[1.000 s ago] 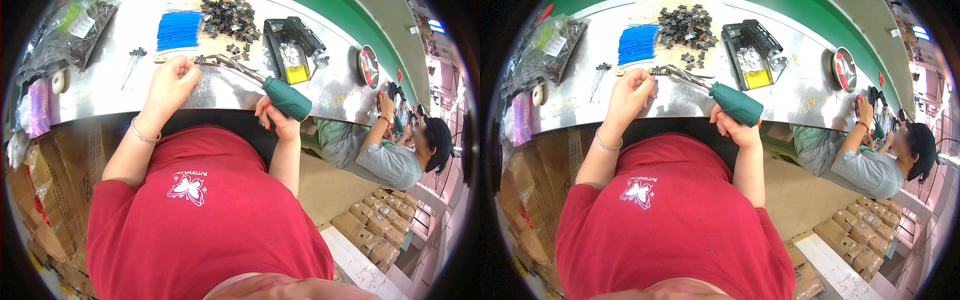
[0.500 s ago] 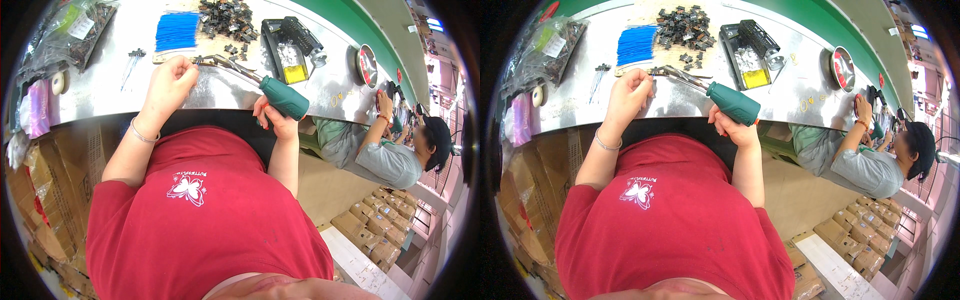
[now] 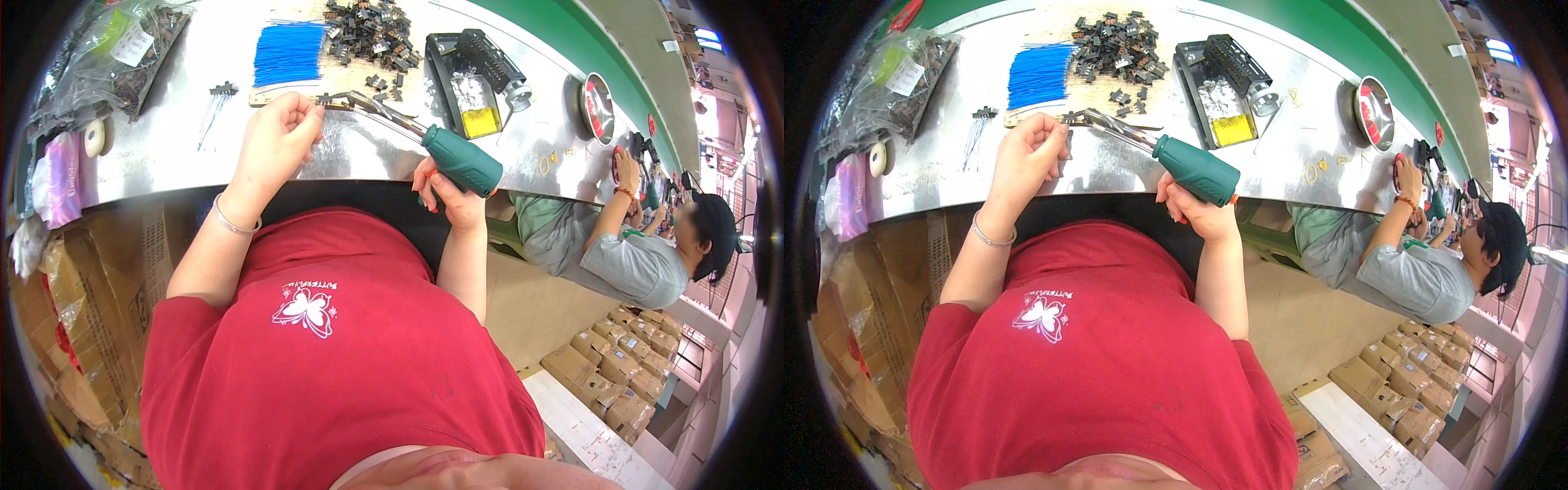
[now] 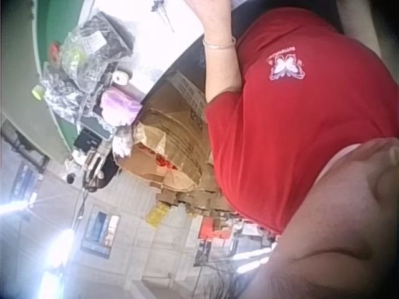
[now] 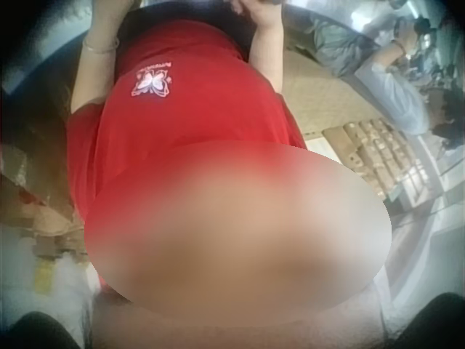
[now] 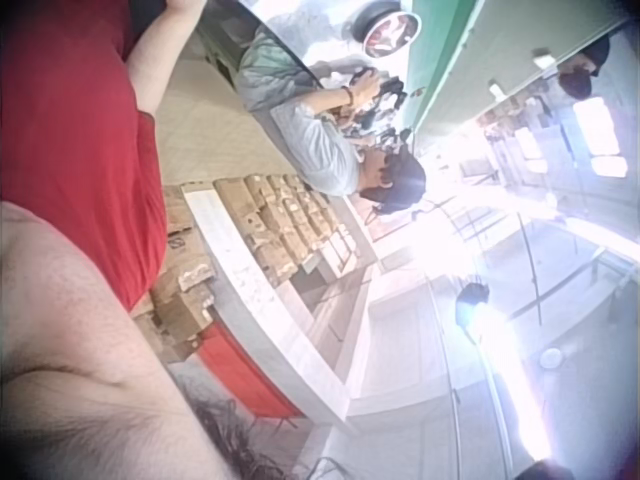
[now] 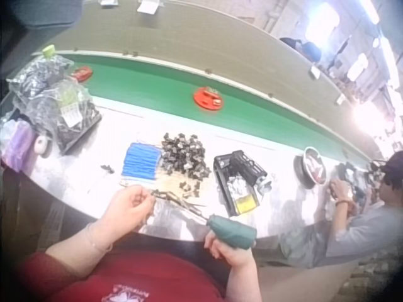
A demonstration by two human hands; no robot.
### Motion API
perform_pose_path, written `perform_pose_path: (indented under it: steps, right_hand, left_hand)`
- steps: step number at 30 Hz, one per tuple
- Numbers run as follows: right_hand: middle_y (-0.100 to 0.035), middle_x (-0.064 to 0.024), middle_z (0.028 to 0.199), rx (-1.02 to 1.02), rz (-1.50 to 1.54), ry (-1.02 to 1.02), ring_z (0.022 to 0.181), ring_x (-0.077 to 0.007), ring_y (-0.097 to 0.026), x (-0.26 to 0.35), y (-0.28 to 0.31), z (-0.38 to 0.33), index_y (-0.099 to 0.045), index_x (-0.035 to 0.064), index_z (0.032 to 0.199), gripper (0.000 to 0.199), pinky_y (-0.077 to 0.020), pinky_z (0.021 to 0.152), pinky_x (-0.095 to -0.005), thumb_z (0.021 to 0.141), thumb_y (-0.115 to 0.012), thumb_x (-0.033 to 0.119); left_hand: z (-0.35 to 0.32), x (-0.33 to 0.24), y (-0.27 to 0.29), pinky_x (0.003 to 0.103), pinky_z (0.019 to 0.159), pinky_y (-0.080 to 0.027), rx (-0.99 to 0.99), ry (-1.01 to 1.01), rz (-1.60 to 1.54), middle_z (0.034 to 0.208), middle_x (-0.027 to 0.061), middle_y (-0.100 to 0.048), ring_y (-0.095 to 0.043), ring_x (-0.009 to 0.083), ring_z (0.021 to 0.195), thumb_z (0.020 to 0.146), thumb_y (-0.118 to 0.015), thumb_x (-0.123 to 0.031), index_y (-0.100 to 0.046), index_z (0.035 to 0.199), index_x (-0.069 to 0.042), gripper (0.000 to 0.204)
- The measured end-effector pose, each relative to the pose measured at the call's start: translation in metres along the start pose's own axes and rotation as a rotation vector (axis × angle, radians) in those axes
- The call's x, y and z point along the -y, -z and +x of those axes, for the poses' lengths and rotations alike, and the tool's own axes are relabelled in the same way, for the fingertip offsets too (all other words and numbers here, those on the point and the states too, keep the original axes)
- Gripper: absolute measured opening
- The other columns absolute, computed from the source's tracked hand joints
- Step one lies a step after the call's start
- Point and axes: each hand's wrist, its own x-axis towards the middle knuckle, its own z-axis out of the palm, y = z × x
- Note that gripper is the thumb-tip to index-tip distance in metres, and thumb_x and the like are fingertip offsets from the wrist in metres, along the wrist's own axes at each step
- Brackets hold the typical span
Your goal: The person picks up electrical components and wires from a workbench and solders wires onto the components one by one using a handheld soldering gun, placing each finished assembly to the side.
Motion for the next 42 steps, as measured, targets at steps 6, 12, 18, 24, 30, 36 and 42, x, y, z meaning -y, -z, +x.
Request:
perform_pose_path:
  steps: [6,12,18,24,30,36,42]
  right_hand:
    - [-0.062,-0.0128,0.080,-0.008,0.009,-0.011,0.047,-0.0088,-0.048,0.001,-0.001,0.000,-0.054,0.0034,0.120,0.033,-0.0387,0.044,-0.0213,0.088,-0.061,0.004]
    - [-0.060,-0.0176,0.075,-0.084,-0.042,-0.006,0.043,-0.0123,-0.048,0.004,-0.006,-0.001,-0.057,-0.0055,0.101,0.025,-0.0410,0.047,-0.0244,0.087,-0.062,0.015]
    - [-0.062,-0.0121,0.080,-0.022,-0.001,0.004,0.048,-0.0087,-0.049,0.001,-0.004,0.000,-0.054,0.0027,0.118,0.030,-0.0390,0.044,-0.0214,0.089,-0.060,0.006]
    - [-0.062,-0.0117,0.079,-0.010,-0.007,0.019,0.048,-0.0089,-0.049,0.000,-0.003,0.000,-0.055,0.0015,0.117,0.028,-0.0392,0.044,-0.0217,0.090,-0.060,0.008]
    - [-0.061,-0.0119,0.078,-0.046,0.001,0.018,0.048,-0.0096,-0.050,0.003,-0.009,0.000,-0.056,-0.0006,0.113,0.026,-0.0392,0.044,-0.0220,0.089,-0.060,0.009]
    - [-0.062,-0.0129,0.077,-0.054,0.013,0.030,0.046,-0.0102,-0.050,0.005,-0.010,0.003,-0.056,-0.0012,0.110,0.024,-0.0399,0.044,-0.0218,0.089,-0.061,0.008]
    - [-0.060,-0.0193,0.073,-0.082,-0.017,0.043,0.041,-0.0142,-0.048,0.005,-0.009,0.002,-0.056,-0.0049,0.099,0.026,-0.0411,0.046,-0.0256,0.087,-0.062,0.018]
  left_hand:
    - [0.000,0.002,0.000,0.017,0.045,-0.035,0.004,-0.010,-0.022,0.070,0.0001,-0.060,-0.045,0.0024,0.049,0.096,-0.055,-0.018,-0.058,0.088,-0.005,0.015]
    - [0.000,0.004,0.001,0.017,0.044,-0.035,0.013,-0.021,-0.057,0.069,0.0001,-0.059,-0.045,0.0026,0.049,0.096,-0.055,-0.017,-0.057,0.089,-0.005,0.014]
    - [0.000,0.004,0.001,0.017,0.045,-0.036,0.019,-0.018,-0.056,0.069,0.0004,-0.060,-0.046,0.0027,0.050,0.095,-0.057,-0.017,-0.058,0.089,-0.004,0.014]
    - [0.001,0.006,0.002,0.018,0.046,-0.037,0.024,-0.023,-0.056,0.070,0.0008,-0.060,-0.047,0.0034,0.050,0.094,-0.058,-0.015,-0.059,0.089,-0.003,0.013]
    - [0.002,0.007,0.005,0.018,0.048,-0.039,0.057,0.004,-0.102,0.071,0.0017,-0.060,-0.048,0.0041,0.052,0.094,-0.058,-0.014,-0.058,0.089,-0.003,0.012]
    - [-0.010,-0.001,0.013,0.022,0.053,-0.044,0.051,0.003,-0.150,0.072,0.0023,-0.060,-0.054,0.0069,0.058,0.091,-0.058,-0.014,-0.059,0.087,-0.003,0.012]
    - [-0.012,-0.016,0.054,0.031,0.064,-0.048,-0.347,-0.398,0.509,0.079,0.0108,-0.062,-0.059,0.0201,0.067,0.084,-0.064,-0.009,-0.062,0.084,0.000,0.010]
